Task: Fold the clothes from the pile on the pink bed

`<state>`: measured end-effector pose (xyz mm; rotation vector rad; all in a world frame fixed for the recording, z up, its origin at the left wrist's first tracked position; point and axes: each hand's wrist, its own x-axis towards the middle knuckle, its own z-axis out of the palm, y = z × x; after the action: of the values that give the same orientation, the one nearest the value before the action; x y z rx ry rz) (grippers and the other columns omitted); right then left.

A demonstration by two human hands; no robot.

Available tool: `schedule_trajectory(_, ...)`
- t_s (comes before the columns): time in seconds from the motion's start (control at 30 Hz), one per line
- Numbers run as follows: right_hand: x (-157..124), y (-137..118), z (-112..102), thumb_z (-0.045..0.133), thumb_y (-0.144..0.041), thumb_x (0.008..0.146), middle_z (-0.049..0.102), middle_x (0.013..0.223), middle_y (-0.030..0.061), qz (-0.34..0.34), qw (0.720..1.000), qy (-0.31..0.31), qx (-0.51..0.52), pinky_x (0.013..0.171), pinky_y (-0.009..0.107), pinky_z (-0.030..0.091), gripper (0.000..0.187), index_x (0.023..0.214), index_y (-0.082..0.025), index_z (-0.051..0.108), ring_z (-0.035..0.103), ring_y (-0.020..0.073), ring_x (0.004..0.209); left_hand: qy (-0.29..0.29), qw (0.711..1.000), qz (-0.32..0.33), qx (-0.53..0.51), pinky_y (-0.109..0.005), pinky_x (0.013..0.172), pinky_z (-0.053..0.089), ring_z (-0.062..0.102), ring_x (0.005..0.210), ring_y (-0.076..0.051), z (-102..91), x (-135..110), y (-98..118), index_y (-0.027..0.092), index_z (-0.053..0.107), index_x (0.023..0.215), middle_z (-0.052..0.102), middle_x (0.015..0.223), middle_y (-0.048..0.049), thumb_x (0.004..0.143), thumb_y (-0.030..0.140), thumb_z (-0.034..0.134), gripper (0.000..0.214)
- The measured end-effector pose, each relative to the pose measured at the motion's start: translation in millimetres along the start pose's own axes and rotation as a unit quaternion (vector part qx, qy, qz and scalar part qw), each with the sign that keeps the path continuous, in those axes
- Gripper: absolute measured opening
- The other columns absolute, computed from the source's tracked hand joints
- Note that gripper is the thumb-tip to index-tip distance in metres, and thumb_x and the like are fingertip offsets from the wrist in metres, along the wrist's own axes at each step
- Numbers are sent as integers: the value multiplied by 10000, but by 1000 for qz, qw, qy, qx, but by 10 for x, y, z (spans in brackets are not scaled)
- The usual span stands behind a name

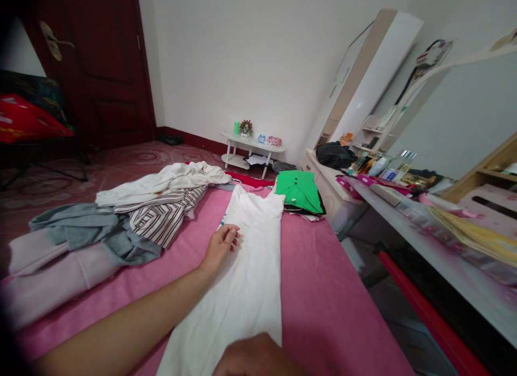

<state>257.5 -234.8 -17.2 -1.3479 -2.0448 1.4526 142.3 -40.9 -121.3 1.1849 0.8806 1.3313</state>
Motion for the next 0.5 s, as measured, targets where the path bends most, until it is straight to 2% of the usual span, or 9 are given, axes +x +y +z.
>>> schedule_trajectory(0.07,211,95,-93,552,-239,756,611,695,-4,-7,994,103,-19,613,209,410,110,732,-186,646,560,117,660,9,1000,2,18,-195,514,423,568,647,-123,-10,1,-25,172,594,913,596,775,-15,823,344,525,206)
schedule_trajectory(0.13,437,261,-231,518,-218,782,598,675,-8,-7,971,237,-41,598,213,396,134,754,-179,642,544,118,644,19,999,11,40,-207,554,452,586,731,-144,-16,8,-45,180,584,939,601,821,-27,816,304,520,186)
schedule_trajectory(0.17,548,367,-303,504,-218,796,589,664,-12,-6,957,286,-49,588,216,389,142,770,-178,638,534,118,630,20,998,19,59,-214,581,465,594,778,-152,-18,21,-54,184,581,949,608,863,-37,810,282,519,181)
schedule_trajectory(0.27,829,701,-457,499,-195,787,591,689,-15,-19,942,326,-77,594,224,390,134,787,-180,633,525,120,624,14,991,40,131,-236,660,482,601,869,-161,-21,142,-82,191,588,976,617,1021,-64,790,214,523,198)
schedule_trajectory(0.33,945,862,-489,501,-173,771,594,711,-14,-23,935,339,-104,605,226,388,129,765,-184,629,517,120,630,15,985,40,166,-248,672,479,605,842,-158,-15,304,-101,192,593,1023,613,1050,-73,782,193,536,248)
schedule_trajectory(0.5,1001,975,-457,500,-145,761,582,714,-24,-18,928,351,-125,605,223,380,132,759,-197,622,511,114,628,41,982,23,185,-261,632,457,572,636,-146,68,860,-157,210,594,1145,608,773,-6,735,199,622,410)
